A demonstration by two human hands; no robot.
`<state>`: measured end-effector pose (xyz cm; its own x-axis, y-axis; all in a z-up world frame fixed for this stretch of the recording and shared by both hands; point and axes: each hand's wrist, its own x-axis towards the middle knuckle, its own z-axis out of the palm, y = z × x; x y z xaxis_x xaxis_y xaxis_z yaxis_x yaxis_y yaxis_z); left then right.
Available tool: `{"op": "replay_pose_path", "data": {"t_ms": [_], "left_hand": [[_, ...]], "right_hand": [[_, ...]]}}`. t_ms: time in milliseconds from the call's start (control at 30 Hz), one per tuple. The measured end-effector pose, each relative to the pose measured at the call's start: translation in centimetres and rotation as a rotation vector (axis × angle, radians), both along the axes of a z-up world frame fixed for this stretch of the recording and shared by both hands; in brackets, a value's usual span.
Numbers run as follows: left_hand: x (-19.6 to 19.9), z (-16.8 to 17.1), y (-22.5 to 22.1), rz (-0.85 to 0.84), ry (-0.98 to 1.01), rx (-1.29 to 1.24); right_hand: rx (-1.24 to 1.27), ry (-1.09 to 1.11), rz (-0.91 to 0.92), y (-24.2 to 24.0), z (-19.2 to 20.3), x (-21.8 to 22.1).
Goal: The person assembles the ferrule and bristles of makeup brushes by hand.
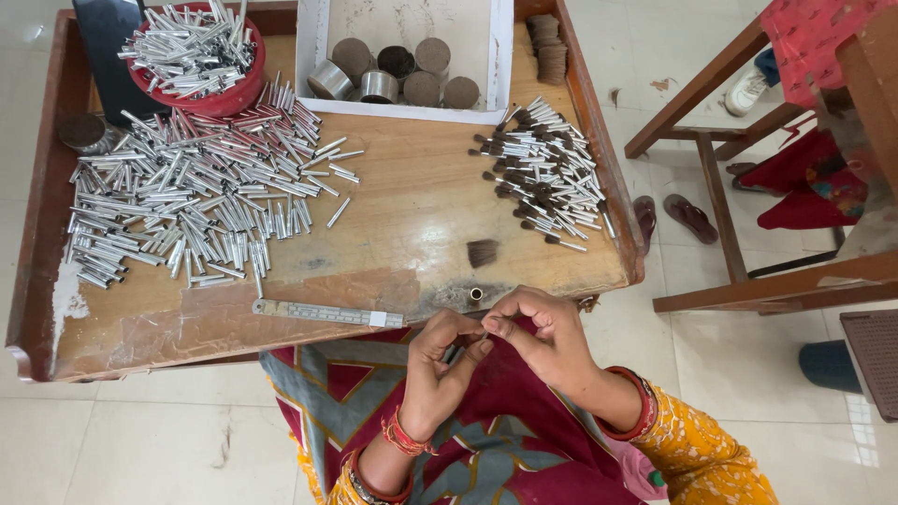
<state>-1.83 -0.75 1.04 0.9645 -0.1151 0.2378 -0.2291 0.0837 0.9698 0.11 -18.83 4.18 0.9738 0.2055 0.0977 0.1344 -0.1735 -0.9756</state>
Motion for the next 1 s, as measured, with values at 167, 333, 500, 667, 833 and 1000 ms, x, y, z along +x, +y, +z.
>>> {"op": "replay_pose_path", "data": {"t_ms": [167,333,500,667,833,1000], "left_hand": [[-0.1,-0.2,0.2,0.006,0.043,0.001],[-0.8,-2.4,1.0,0.002,0.168,-0.126],[-1.2,-5.1,2.9,0.017,0.228,-0.258],[-1.7,-5.7,3.2,-0.006,0.248,-0.359],[-2.0,-6.4,3.8,-0.022,0.249,-0.423],[-1.7,-5.9,3.5,0.044,0.221,-0.381]], "right_hand": [[-0.038,0.004,0.07,-0.2,0.5,0.4],[-0.166,-0.125,0.146,-1.2,1.7,-0.7],[-0.9,-0.458,0.394,-2.7,-9.8,-2.2],[-1.05,-0.552,0.499,-4.3,-18.0,-2.3],[-0.712,-0.553,0.372,-3.7,-7.7,-3.3],[-0.716,-0.556,-0.321,-4.9,-0.4,-1.3]]}}
